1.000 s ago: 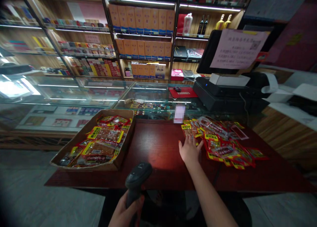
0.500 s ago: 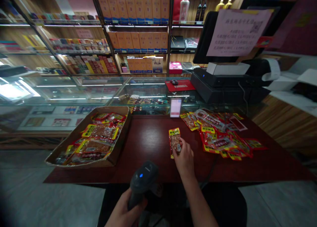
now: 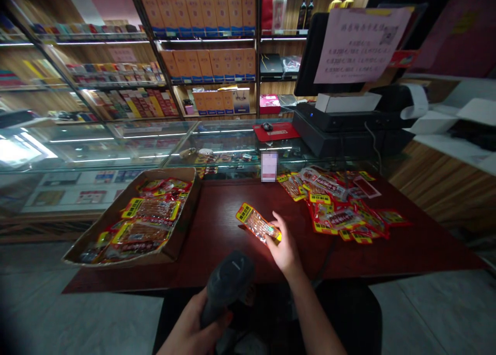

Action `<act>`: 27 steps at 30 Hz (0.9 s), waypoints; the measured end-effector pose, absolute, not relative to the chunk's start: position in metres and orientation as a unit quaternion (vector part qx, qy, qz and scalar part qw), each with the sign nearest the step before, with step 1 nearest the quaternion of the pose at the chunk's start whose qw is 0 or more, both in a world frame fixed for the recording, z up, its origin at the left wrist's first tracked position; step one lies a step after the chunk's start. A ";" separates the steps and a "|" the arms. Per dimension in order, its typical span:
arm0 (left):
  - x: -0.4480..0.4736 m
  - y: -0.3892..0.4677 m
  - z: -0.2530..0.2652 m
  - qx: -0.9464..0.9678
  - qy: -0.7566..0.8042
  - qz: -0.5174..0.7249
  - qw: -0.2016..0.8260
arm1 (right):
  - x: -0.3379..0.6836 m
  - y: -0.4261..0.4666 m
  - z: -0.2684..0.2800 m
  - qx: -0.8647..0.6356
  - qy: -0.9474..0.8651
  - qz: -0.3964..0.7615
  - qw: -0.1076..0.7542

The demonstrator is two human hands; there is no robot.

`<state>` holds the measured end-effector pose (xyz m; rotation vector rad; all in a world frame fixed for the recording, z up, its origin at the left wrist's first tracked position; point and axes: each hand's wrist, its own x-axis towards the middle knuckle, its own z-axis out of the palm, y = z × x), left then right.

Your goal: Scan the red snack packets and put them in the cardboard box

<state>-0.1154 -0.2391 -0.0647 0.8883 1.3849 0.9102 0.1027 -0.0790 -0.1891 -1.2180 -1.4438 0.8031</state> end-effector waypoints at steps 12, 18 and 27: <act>-0.109 -0.234 -0.060 0.410 0.592 0.393 0.572 | 0.103 -0.082 -0.180 -0.532 -0.591 0.337 0.504; -0.122 -0.245 -0.074 0.369 0.602 0.419 0.570 | 0.070 -0.060 -0.156 -0.504 -0.543 0.435 0.512; -0.161 -0.269 -0.098 0.318 0.646 0.507 0.474 | -0.137 0.029 -0.056 -0.381 -0.677 0.452 0.439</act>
